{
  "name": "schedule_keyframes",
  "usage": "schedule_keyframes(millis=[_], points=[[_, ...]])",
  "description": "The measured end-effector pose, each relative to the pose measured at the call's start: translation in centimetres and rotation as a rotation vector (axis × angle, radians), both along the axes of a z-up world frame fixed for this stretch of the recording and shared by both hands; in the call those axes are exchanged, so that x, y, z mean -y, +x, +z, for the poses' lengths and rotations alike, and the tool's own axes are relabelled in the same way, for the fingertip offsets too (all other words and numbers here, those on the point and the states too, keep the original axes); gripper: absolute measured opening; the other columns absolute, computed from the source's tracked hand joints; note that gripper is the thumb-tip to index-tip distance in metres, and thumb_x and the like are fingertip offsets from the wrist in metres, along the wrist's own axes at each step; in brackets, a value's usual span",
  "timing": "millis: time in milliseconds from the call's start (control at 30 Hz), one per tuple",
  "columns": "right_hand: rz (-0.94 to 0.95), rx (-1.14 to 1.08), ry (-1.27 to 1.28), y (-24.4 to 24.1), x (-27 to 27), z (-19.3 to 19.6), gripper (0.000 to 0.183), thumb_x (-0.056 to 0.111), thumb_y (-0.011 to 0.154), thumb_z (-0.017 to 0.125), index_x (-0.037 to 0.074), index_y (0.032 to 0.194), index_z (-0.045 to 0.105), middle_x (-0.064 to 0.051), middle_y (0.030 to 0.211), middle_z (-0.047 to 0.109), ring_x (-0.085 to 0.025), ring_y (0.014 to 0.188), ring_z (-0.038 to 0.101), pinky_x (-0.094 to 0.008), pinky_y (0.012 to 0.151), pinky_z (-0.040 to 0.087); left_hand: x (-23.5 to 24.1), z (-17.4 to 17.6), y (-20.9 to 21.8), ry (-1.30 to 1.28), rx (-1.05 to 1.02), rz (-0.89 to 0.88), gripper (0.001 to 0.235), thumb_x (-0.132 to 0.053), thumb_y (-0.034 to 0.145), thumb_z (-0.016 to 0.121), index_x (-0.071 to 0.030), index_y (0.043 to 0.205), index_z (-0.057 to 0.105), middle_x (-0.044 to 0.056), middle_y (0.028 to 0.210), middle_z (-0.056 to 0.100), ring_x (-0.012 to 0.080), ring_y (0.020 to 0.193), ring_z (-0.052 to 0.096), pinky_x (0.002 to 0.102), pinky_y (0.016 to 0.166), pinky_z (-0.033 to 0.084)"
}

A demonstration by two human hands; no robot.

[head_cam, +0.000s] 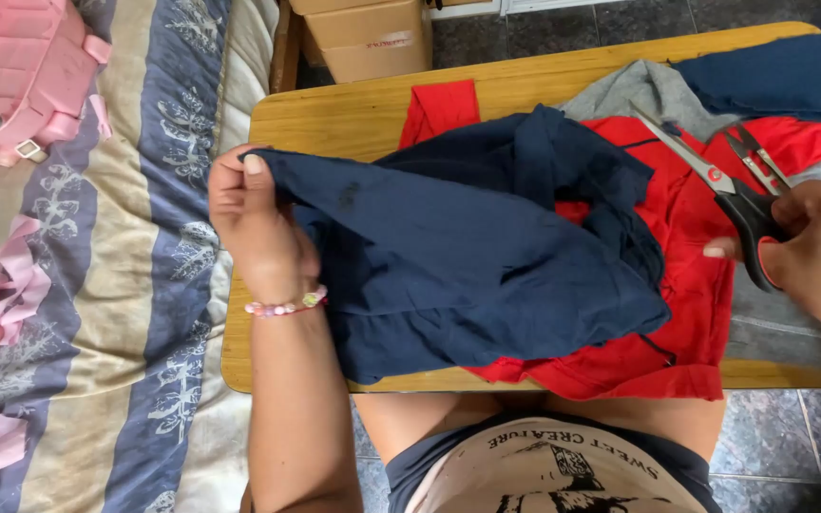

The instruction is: The person holds a dark blue garment on a wooden table and uses scissors to cut along a seam. The person repeatedly repositions the fabric while cutting, then sets the scissors down and adjusts the garment with both hands.

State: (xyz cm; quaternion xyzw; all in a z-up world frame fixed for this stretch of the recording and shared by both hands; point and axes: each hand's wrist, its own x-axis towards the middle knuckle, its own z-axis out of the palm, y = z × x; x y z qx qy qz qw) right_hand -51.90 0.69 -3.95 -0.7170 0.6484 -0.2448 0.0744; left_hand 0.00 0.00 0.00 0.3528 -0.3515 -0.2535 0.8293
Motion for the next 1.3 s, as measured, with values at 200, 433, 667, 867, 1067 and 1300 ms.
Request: schedule_keyframes(millis=[200, 433, 667, 867, 1067, 1300], points=[[-0.013, -0.274, 0.067, -2.4, 3.1, -3.2, 0.067, 0.049, 0.071, 0.094, -0.001, 0.113, 0.08, -0.015, 0.087, 0.077, -0.025, 0.073, 0.071, -0.034, 0.067, 0.05, -0.9, -1.1, 1.8, 0.402, 0.486, 0.074, 0.018, -0.001, 0.099, 0.06, -0.013, 0.1, 0.074, -0.008, 0.081, 0.06, 0.0003, 0.072, 0.044, 0.017, 0.066, 0.033], [-0.011, -0.685, -0.029, -1.3, 2.0, -2.5, 0.051, 0.061, 0.084, 0.073, 0.027, 0.122, 0.078, 0.006, 0.093, 0.08, -0.018, 0.087, 0.08, -0.031, 0.076, 0.058, -5.8, 7.8, -7.6, 0.199, 1.263, 0.388, 0.031, -0.022, 0.107, 0.044, -0.004, 0.118, 0.067, 0.015, 0.109, 0.066, 0.0355, 0.104, 0.06, 0.045, 0.091, 0.039], [-0.112, -0.844, 0.077, 2.5, -0.7, 2.3, 0.032, 0.063, 0.098, 0.057, 0.04, 0.113, 0.072, 0.003, 0.097, 0.079, -0.024, 0.091, 0.08, -0.036, 0.07, 0.061, -7.7, 8.7, -16.1, -0.176, 1.485, -0.266, 0.024, -0.02, 0.106, 0.058, -0.013, 0.127, 0.067, 0.007, 0.115, 0.067, 0.0311, 0.113, 0.063, 0.046, 0.099, 0.044], [-0.081, -0.854, -0.063, 3.1, -2.1, 2.8, 0.027, 0.057, 0.102, 0.059, 0.037, 0.116, 0.071, 0.007, 0.103, 0.072, -0.02, 0.092, 0.077, -0.032, 0.072, 0.06, -7.2, 7.9, -15.7, -0.166, 1.466, -0.211, 0.019, -0.011, 0.106, 0.056, -0.009, 0.119, 0.069, 0.006, 0.11, 0.066, 0.0284, 0.101, 0.063, 0.044, 0.095, 0.044], [0.431, 0.013, -0.216, 8.1, -3.3, 8.8, 0.021, 0.011, 0.098, 0.077, 0.006, 0.118, 0.08, -0.01, 0.114, 0.078, -0.026, 0.102, 0.074, -0.035, 0.089, 0.056, -8.2, 7.9, -12.2, 0.119, 1.42, -0.021, 0.035, -0.03, 0.103, 0.062, -0.008, 0.131, 0.062, 0.01, 0.121, 0.067, 0.0307, 0.109, 0.064, 0.044, 0.097, 0.044], [0.712, 0.307, 0.194, 14.2, -0.3, 10.1, 0.04, 0.011, 0.091, 0.067, 0.015, 0.13, 0.073, -0.003, 0.109, 0.078, -0.012, 0.093, 0.072, -0.026, 0.083, 0.052, -10.7, 5.3, -11.7, 0.321, 1.283, 0.066, 0.039, -0.044, 0.096, 0.064, -0.006, 0.104, 0.06, 0.007, 0.088, 0.062, 0.0276, 0.084, 0.063, 0.042, 0.078, 0.049]])
